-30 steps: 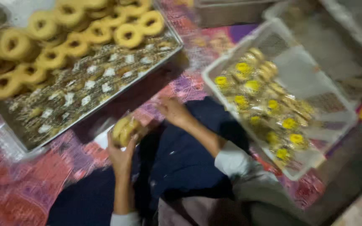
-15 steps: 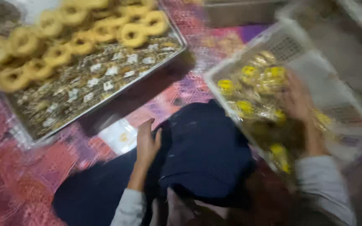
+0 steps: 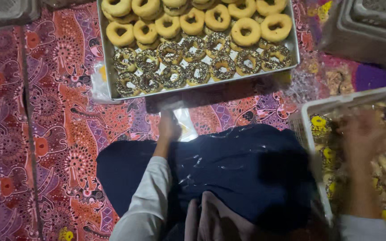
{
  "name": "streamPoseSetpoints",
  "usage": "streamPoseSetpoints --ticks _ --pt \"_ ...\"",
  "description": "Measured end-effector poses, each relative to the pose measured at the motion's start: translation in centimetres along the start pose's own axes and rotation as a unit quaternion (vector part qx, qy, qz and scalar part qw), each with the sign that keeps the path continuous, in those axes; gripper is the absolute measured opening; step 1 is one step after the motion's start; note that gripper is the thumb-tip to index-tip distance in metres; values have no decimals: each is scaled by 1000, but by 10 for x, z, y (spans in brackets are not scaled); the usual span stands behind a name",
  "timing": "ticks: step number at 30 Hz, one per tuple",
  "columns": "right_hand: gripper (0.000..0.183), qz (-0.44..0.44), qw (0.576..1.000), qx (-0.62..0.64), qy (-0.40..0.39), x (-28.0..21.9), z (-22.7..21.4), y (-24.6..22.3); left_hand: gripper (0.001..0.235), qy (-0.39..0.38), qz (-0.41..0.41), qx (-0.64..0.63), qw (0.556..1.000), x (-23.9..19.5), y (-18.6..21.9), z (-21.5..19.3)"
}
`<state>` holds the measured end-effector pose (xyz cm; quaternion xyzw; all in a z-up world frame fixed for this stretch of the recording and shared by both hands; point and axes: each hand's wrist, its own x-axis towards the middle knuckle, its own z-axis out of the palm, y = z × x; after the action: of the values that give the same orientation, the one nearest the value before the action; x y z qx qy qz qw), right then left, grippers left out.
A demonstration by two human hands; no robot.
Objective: The person sits on a patterned floor mat and repeatedly picks donuts from a metal tray, places them into small plastic bags, and sets the filled bags into a white crate. The task involves handling donuts and plastic bags by hand.
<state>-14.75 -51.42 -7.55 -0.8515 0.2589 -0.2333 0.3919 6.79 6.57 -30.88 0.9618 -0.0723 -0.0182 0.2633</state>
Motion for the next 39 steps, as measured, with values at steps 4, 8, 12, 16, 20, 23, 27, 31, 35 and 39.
streamPoseSetpoints --ticks 4,8,12,16,20,23,27,31,35,39 --pt "43 -35 945 132 -299 -54 181 -101 12 5 -15 -4 1000 -5 18 -12" --pt "58 -256 941 33 -221 -95 319 -184 16 26 59 -42 997 -24 56 -44" --pt "30 -71 911 9 -405 -105 353 -211 31 134 98 -195 967 -51 105 -95" --pt "22 -157 915 79 -364 -110 341 -233 56 199 31 -351 915 -39 128 -142" --pt "27 -309 929 45 -198 -121 309 -267 34 167 -87 -396 899 -26 139 -161" --pt "20 -235 943 120 -201 -139 285 -282 22 235 -66 -314 917 -32 149 -164" --pt "34 -331 918 -40 -217 -154 271 -275 16 209 103 -333 914 -73 164 -155" --pt "32 -327 915 -87 -222 -133 273 -275 13 161 90 -358 915 -85 162 -154" --pt "31 -252 941 -68 -214 -117 259 -273 6 36 -3 -277 960 -88 136 -161" --pt "33 -299 917 43 -259 -120 255 -269 51 -69 -95 -509 853 -68 129 -161"
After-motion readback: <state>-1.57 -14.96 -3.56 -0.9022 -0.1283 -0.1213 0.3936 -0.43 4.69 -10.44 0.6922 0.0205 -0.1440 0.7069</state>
